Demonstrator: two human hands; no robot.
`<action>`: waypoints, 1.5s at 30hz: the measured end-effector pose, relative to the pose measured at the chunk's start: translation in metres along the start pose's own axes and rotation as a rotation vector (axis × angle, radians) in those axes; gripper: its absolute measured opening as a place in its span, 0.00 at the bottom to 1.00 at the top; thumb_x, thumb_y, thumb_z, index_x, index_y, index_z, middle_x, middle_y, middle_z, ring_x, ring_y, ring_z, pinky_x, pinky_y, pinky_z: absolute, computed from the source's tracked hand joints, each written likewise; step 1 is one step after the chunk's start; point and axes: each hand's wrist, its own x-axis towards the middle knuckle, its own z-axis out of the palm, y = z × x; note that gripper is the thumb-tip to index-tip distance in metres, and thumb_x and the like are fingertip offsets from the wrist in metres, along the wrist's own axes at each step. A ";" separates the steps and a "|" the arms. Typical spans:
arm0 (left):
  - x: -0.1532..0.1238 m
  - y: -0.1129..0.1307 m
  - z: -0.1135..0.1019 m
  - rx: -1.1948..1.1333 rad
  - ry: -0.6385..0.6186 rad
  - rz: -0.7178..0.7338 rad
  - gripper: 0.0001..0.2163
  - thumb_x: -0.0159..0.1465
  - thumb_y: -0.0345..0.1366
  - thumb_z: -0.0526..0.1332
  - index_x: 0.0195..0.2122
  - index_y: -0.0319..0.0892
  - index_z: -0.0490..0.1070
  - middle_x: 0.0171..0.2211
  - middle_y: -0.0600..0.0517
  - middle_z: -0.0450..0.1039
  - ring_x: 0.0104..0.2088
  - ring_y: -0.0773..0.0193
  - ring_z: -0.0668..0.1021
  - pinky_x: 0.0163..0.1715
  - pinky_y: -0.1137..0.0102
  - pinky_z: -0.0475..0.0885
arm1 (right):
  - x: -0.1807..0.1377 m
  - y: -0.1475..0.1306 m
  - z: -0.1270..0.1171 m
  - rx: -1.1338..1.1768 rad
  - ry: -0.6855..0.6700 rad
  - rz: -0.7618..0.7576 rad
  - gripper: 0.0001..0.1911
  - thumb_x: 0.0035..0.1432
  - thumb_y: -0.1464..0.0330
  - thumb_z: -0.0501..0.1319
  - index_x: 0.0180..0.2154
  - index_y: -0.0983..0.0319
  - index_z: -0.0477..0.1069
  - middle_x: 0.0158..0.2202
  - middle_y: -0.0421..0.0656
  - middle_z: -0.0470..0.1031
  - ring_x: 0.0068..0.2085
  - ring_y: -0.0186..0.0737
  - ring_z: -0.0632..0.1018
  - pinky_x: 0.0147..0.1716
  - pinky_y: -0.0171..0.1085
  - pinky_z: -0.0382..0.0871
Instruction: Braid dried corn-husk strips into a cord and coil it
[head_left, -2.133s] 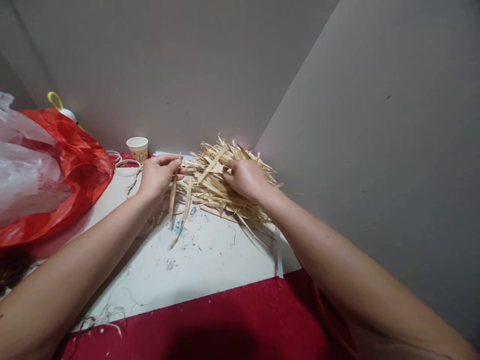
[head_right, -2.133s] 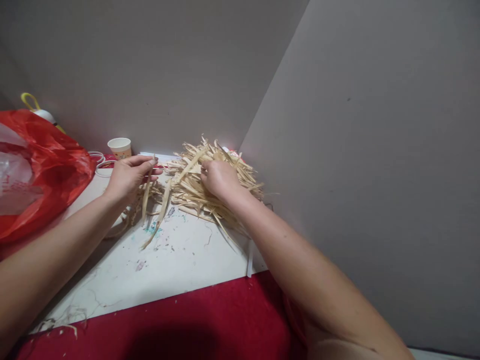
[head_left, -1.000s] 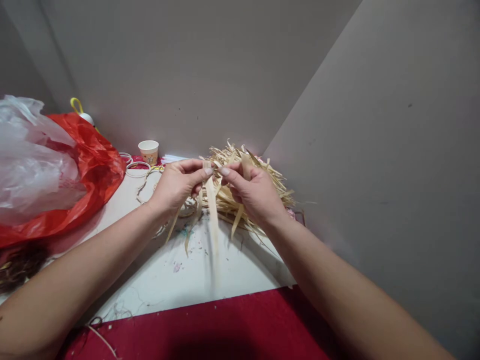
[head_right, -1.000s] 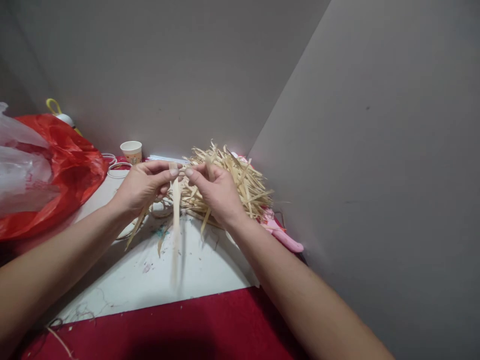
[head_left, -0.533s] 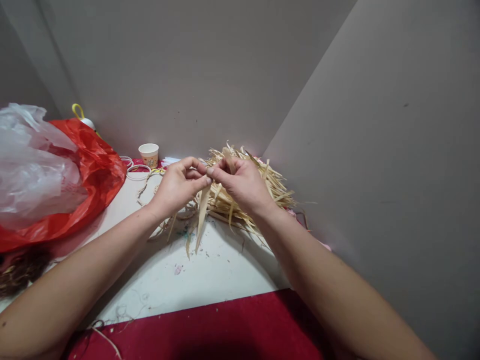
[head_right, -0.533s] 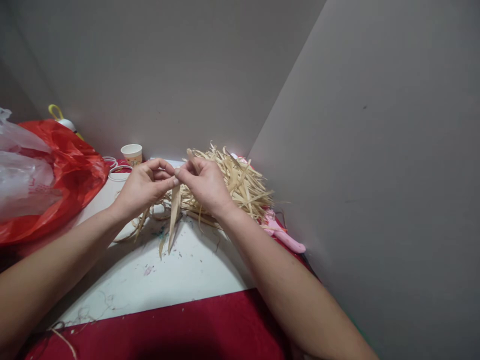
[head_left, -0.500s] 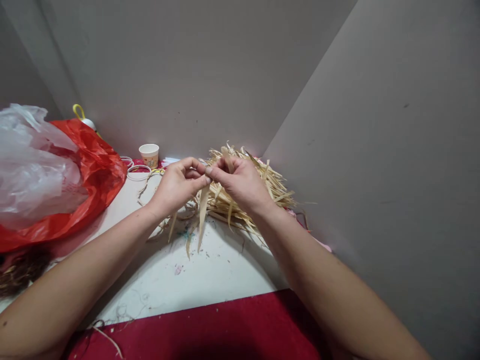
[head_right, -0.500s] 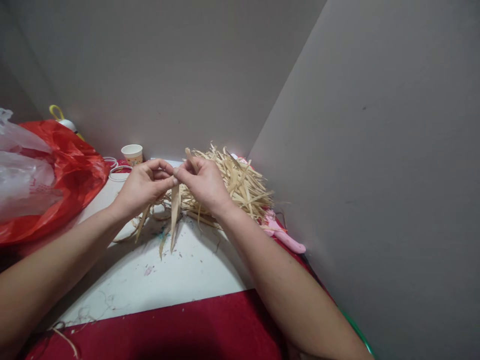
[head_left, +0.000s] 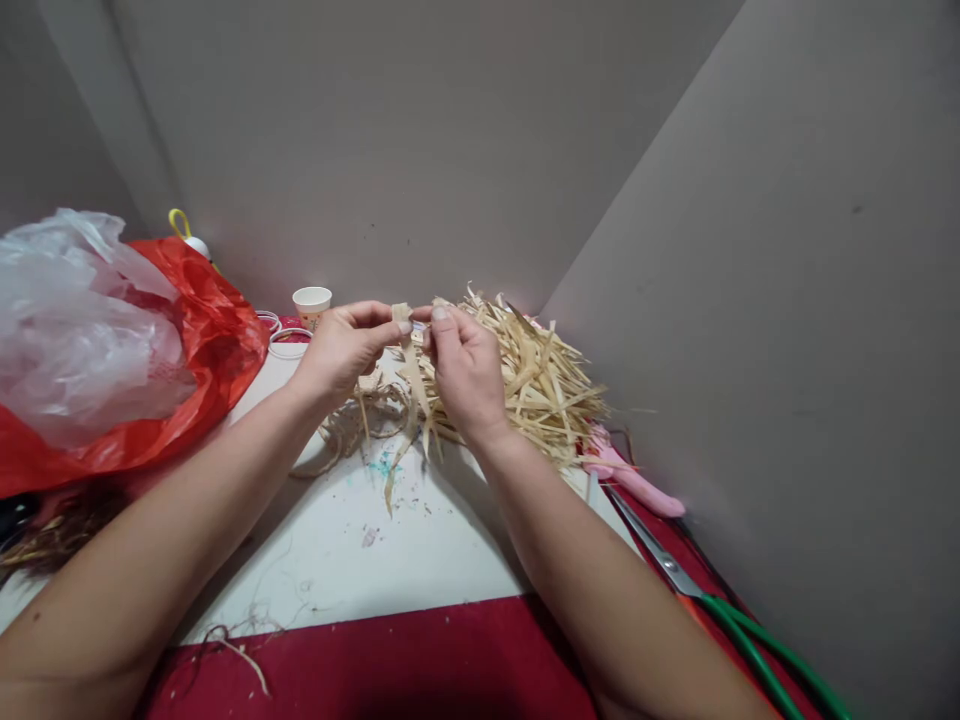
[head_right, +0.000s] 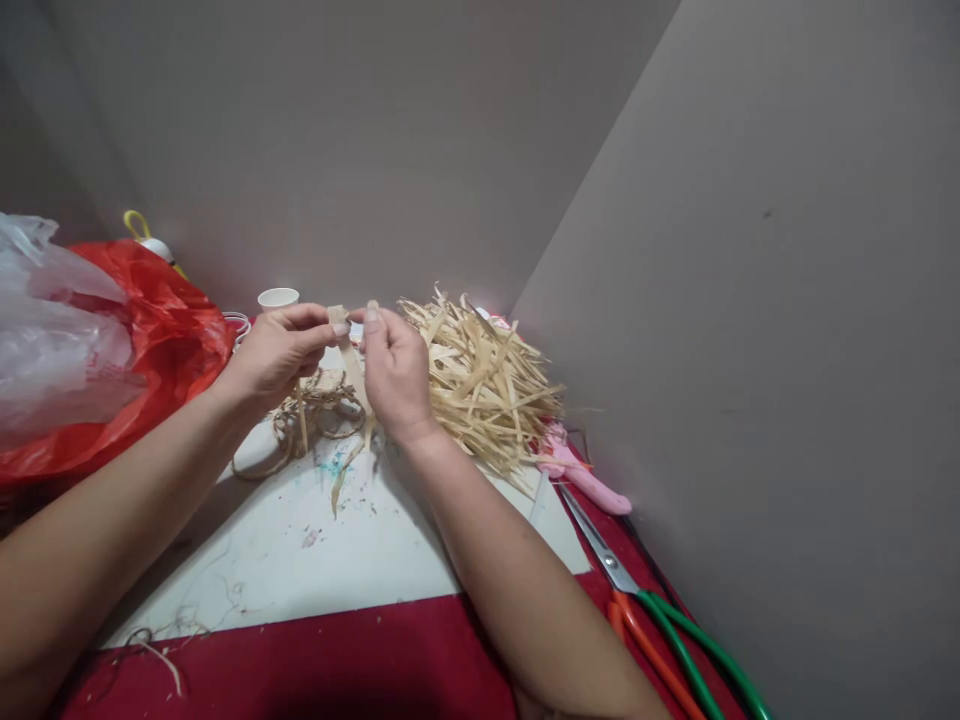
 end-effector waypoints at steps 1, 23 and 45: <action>0.000 0.000 0.000 0.009 0.000 0.006 0.12 0.45 0.38 0.73 0.27 0.38 0.74 0.20 0.58 0.67 0.16 0.78 0.58 0.16 0.75 0.48 | -0.001 0.001 0.001 -0.019 0.026 -0.044 0.21 0.65 0.52 0.57 0.33 0.60 0.77 0.27 0.40 0.74 0.33 0.35 0.74 0.37 0.37 0.70; -0.005 0.002 0.006 0.093 -0.048 0.004 0.09 0.50 0.38 0.68 0.22 0.38 0.73 0.16 0.58 0.64 0.16 0.77 0.55 0.16 0.73 0.47 | -0.009 0.006 0.004 0.029 0.141 -0.030 0.08 0.59 0.64 0.64 0.30 0.59 0.68 0.28 0.37 0.72 0.31 0.32 0.72 0.34 0.35 0.70; -0.005 0.004 0.004 -0.055 -0.056 -0.056 0.11 0.47 0.38 0.72 0.25 0.37 0.76 0.21 0.55 0.70 0.15 0.80 0.55 0.15 0.75 0.47 | -0.011 0.004 0.008 0.030 0.152 -0.100 0.03 0.59 0.67 0.63 0.33 0.59 0.73 0.31 0.40 0.77 0.33 0.35 0.75 0.38 0.37 0.70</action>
